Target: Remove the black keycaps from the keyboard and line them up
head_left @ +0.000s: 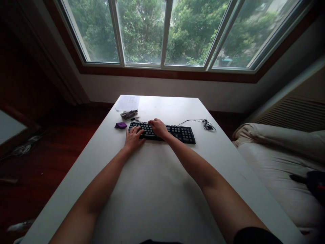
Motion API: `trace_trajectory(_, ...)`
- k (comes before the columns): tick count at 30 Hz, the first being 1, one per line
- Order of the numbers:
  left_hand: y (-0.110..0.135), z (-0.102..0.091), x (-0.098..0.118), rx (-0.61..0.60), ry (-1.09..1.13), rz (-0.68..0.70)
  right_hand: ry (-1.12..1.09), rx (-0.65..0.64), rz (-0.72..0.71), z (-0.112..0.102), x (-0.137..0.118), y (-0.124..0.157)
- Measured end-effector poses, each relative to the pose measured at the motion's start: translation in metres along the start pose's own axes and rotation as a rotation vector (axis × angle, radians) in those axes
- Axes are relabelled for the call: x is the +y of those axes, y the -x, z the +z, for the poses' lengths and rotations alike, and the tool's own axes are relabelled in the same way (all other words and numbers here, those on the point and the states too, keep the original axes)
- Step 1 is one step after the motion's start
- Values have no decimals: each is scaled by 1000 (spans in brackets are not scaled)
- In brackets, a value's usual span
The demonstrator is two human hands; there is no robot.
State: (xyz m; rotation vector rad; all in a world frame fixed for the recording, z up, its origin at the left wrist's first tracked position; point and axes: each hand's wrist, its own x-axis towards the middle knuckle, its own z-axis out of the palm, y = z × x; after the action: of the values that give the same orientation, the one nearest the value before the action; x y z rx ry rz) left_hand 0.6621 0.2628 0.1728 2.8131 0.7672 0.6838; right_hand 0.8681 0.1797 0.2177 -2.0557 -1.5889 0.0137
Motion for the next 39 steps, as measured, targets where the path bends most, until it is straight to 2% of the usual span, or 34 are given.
trace_trajectory(6,-1,0,-5,22,-5,-62,156,-44,-1,4,-4,-8)
trace_trajectory(14,1,7,-4,85,34,-46,35,-158,81,10,-9,-20)
trace_trajectory(20,2,9,-1,101,53,-60,3,-197,30,16,-13,-30)
trace_trajectory(30,3,6,3,90,21,-94,206,-151,-29,16,-25,-25)
trace_trajectory(39,5,3,8,121,3,-115,203,-131,-89,11,-6,-23)
